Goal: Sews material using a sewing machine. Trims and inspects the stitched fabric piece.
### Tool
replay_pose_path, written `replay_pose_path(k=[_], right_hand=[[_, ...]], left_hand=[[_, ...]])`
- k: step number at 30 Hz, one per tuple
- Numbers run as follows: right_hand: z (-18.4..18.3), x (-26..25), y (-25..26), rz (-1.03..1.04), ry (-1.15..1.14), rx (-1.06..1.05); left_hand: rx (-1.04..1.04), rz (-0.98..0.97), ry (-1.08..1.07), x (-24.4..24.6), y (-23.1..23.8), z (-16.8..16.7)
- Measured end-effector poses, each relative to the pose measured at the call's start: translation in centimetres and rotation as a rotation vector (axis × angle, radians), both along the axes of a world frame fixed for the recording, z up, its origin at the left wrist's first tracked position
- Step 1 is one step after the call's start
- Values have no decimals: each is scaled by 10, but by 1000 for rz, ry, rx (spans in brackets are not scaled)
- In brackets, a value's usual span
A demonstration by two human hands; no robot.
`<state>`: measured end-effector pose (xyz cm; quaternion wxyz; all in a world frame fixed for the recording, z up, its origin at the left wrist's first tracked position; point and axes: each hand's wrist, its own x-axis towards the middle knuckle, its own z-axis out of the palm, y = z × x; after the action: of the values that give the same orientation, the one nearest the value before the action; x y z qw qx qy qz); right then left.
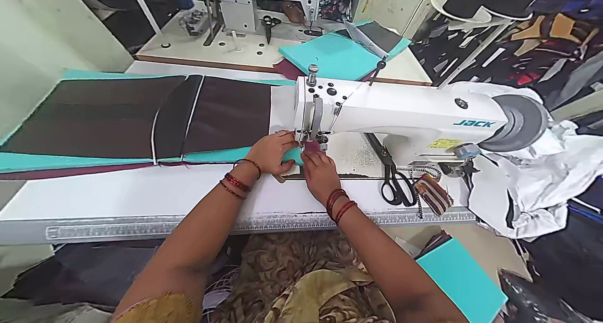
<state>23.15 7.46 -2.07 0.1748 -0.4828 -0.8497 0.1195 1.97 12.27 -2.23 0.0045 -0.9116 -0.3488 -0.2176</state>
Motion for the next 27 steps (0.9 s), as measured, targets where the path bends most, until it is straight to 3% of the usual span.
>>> replay_pose_path(k=[5, 11, 13, 17, 22, 27], right_hand=[[2, 4, 0, -34, 71, -107], [3, 56, -27, -226, 358, 67], [14, 95, -40, -408, 257, 75], [42, 159, -48, -692, -98, -164], [46, 154, -40, -717, -325, -278], [75, 139, -24, -750, -545, -452]], left_hand=[[-77, 71, 51, 1, 7, 2], [-61, 180, 98, 8, 10, 8], [-80, 221, 81, 10, 9, 5], [-124, 311, 32, 12, 8, 2], [-226, 398, 21, 16, 9, 12], [-354, 509, 73, 12, 10, 14]])
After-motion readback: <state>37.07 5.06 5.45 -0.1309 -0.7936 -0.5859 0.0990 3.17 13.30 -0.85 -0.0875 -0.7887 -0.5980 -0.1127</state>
